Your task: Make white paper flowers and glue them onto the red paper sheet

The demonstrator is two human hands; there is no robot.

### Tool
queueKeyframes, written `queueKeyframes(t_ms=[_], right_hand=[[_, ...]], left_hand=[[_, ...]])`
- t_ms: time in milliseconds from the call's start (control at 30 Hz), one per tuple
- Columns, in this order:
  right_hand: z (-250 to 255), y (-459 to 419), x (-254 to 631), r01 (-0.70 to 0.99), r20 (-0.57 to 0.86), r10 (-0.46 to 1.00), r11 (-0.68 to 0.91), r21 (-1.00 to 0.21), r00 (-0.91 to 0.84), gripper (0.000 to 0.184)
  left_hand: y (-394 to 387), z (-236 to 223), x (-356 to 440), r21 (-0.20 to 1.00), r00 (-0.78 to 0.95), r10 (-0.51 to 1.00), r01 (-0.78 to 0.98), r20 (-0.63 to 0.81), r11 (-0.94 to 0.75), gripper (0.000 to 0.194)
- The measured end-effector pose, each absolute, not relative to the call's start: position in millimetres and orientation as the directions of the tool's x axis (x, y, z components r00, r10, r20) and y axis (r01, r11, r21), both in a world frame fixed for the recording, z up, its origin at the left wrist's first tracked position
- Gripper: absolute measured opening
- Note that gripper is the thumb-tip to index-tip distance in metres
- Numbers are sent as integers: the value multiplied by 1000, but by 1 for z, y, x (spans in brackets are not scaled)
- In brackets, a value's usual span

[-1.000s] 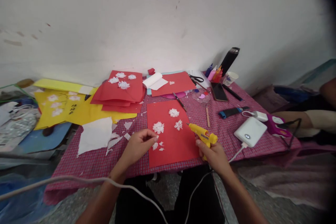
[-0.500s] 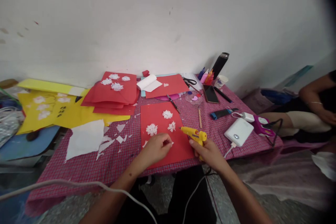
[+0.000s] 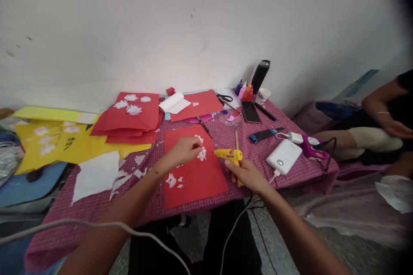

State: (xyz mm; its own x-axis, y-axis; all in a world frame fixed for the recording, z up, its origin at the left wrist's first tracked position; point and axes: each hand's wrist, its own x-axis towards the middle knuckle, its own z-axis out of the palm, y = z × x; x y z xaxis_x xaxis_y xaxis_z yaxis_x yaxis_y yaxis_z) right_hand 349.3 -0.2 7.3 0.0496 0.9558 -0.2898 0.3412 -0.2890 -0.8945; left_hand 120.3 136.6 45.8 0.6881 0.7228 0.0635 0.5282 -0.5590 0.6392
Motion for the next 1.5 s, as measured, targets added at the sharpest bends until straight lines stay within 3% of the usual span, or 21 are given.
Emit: queueKeyframes(t_ms=[467,1200,1500], right_hand=[[-4,14,336,316,-301,953,-282,-906,-12,46],[0,13,333,522,-223,975,-201,-829,21,48],[-1,6,334,468,-248,969,-226,-854,16,45]], left_hand=[[161,34,142,666,729,685,508,6,-546,12],[165,30,130,678,672,740,553,-20,-484,11],[163,28,129,682,683,730,545,-22,-489,11]])
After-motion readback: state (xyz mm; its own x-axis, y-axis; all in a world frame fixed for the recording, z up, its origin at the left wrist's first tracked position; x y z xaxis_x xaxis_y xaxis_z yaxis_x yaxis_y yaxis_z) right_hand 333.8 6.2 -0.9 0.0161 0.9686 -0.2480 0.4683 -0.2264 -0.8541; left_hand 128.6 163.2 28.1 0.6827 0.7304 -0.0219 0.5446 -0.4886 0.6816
